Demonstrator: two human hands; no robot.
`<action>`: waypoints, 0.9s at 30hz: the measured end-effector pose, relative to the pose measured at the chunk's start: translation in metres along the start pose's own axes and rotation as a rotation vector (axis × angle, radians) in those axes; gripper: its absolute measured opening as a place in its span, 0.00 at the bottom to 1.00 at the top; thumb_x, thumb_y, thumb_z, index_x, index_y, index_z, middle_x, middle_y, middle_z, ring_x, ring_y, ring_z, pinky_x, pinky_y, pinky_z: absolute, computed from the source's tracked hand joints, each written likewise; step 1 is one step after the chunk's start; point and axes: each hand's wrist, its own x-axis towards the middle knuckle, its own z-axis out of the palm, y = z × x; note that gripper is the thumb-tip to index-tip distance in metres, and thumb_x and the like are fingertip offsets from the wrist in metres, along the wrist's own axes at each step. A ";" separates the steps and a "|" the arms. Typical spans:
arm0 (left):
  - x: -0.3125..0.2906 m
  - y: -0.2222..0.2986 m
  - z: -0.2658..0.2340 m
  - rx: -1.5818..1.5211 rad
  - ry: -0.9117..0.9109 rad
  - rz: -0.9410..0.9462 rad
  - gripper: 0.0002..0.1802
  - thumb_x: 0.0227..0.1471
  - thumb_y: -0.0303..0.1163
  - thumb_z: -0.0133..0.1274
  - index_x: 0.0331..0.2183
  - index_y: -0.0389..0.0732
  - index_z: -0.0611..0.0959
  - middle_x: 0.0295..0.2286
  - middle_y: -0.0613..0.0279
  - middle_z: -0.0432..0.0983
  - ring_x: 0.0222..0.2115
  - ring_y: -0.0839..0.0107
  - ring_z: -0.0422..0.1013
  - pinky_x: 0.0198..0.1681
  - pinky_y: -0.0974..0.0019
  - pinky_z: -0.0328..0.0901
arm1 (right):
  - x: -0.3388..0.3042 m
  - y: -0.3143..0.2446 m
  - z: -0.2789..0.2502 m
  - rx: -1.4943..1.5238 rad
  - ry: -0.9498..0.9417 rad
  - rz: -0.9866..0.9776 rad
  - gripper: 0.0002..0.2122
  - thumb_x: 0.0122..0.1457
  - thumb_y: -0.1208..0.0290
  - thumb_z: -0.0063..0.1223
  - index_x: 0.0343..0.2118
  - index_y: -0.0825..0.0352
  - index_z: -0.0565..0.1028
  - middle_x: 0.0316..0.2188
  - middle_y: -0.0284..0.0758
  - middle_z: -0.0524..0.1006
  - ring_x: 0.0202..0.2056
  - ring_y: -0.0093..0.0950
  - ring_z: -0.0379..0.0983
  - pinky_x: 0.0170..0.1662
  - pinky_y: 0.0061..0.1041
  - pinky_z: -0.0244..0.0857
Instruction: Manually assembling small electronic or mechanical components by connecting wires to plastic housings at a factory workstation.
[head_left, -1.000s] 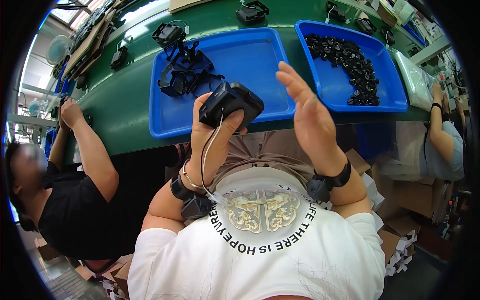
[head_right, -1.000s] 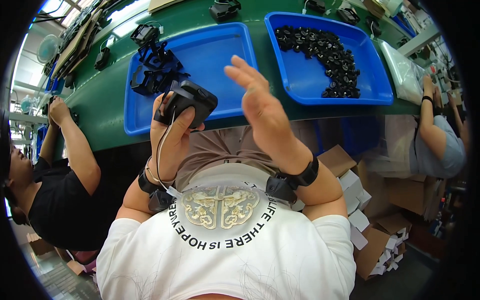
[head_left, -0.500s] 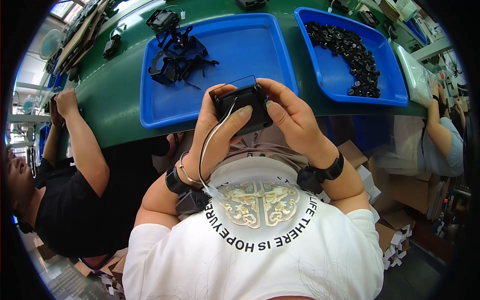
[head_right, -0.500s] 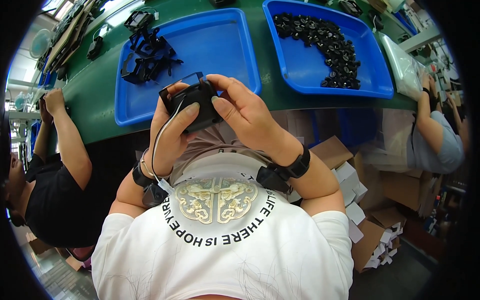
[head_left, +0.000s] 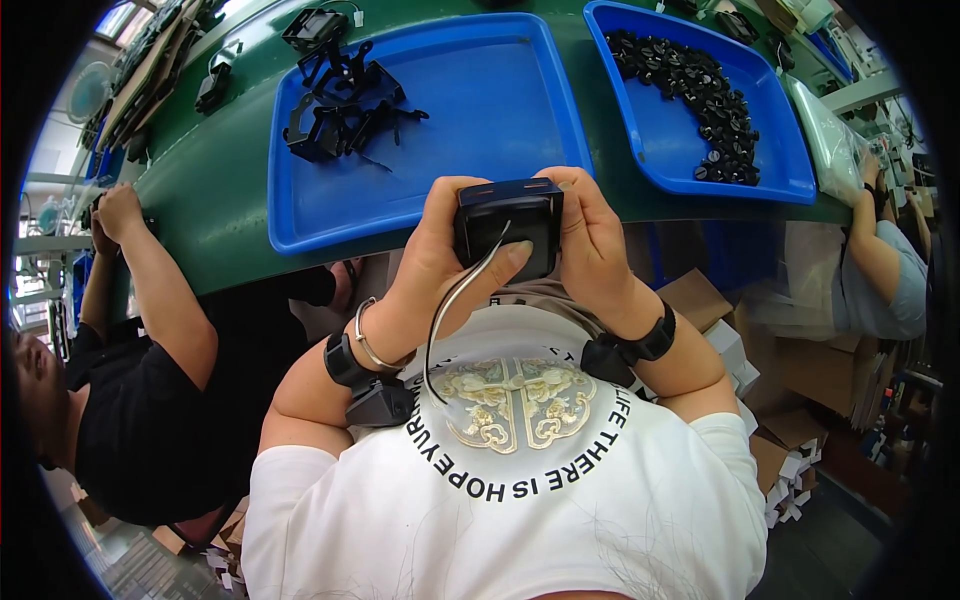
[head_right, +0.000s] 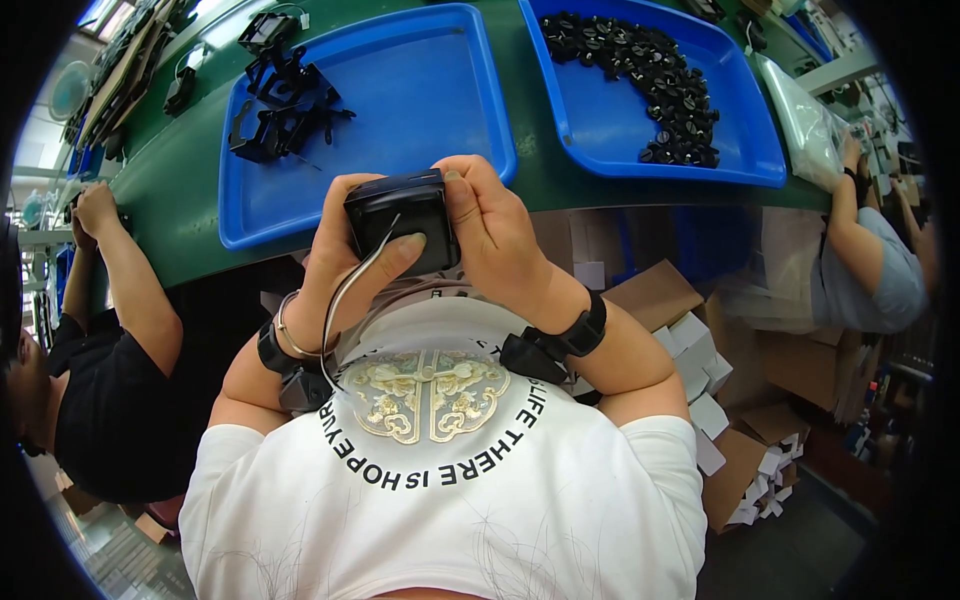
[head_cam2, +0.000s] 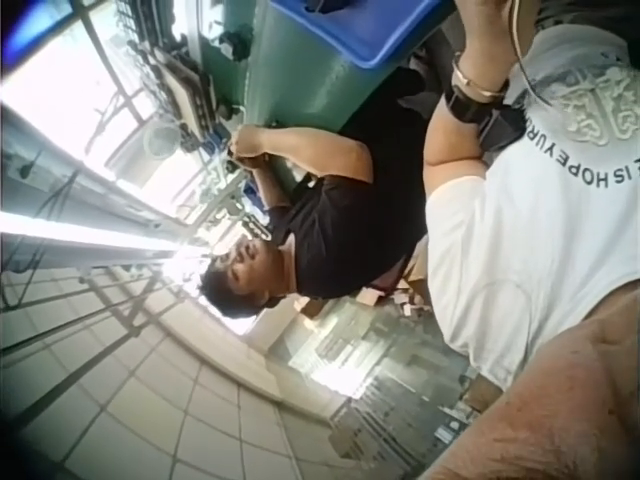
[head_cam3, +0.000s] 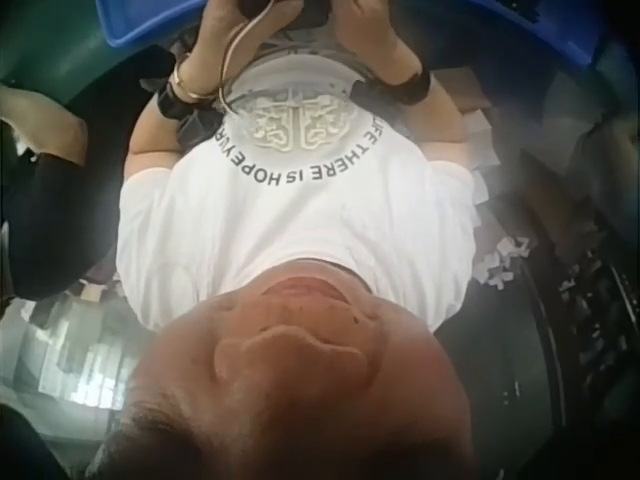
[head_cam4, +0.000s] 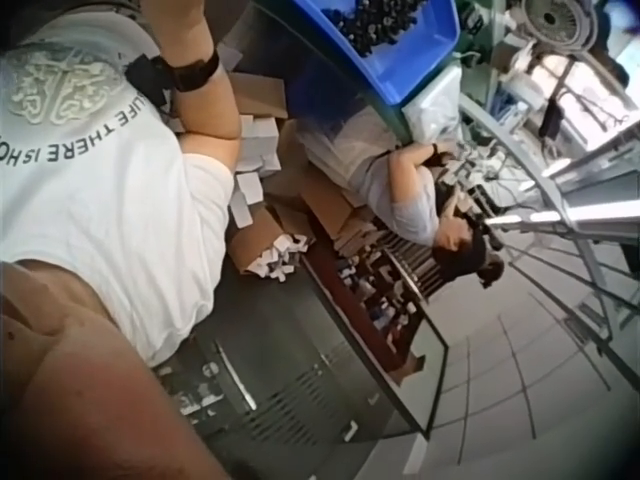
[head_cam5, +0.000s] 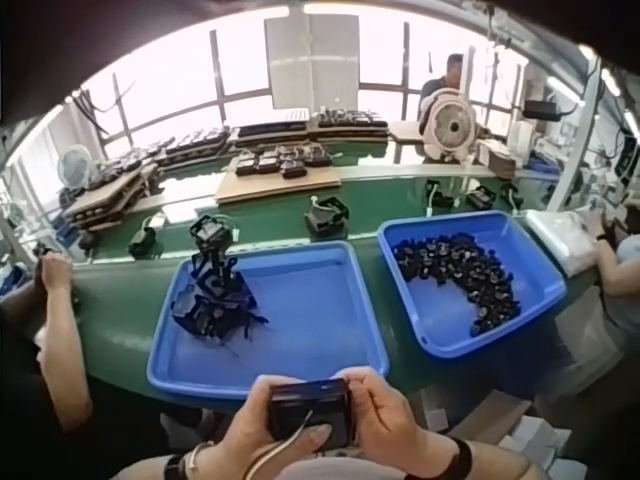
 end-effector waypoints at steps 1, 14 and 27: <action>0.001 0.004 0.000 -0.130 0.011 -0.076 0.24 0.49 0.26 0.56 0.44 0.38 0.62 0.34 0.64 0.68 0.34 0.79 0.65 0.37 0.74 0.64 | -0.001 -0.001 0.001 0.020 0.012 -0.038 0.16 0.65 0.65 0.34 0.50 0.70 0.63 0.40 0.30 0.70 0.36 0.14 0.65 0.40 0.12 0.60; -0.002 -0.001 0.002 -0.301 0.042 -0.133 0.22 0.49 0.27 0.56 0.44 0.39 0.65 0.35 0.64 0.68 0.36 0.79 0.65 0.39 0.75 0.64 | -0.005 -0.005 0.008 0.057 0.044 -0.052 0.18 0.65 0.66 0.34 0.54 0.70 0.60 0.40 0.32 0.70 0.40 0.17 0.65 0.44 0.15 0.60; -0.003 0.006 -0.001 -0.066 0.078 -0.108 0.23 0.48 0.28 0.57 0.44 0.39 0.65 0.37 0.61 0.67 0.38 0.77 0.64 0.42 0.73 0.63 | -0.017 0.000 0.006 -0.149 0.019 -0.134 0.21 0.65 0.63 0.35 0.57 0.70 0.56 0.45 0.35 0.68 0.44 0.18 0.64 0.48 0.17 0.58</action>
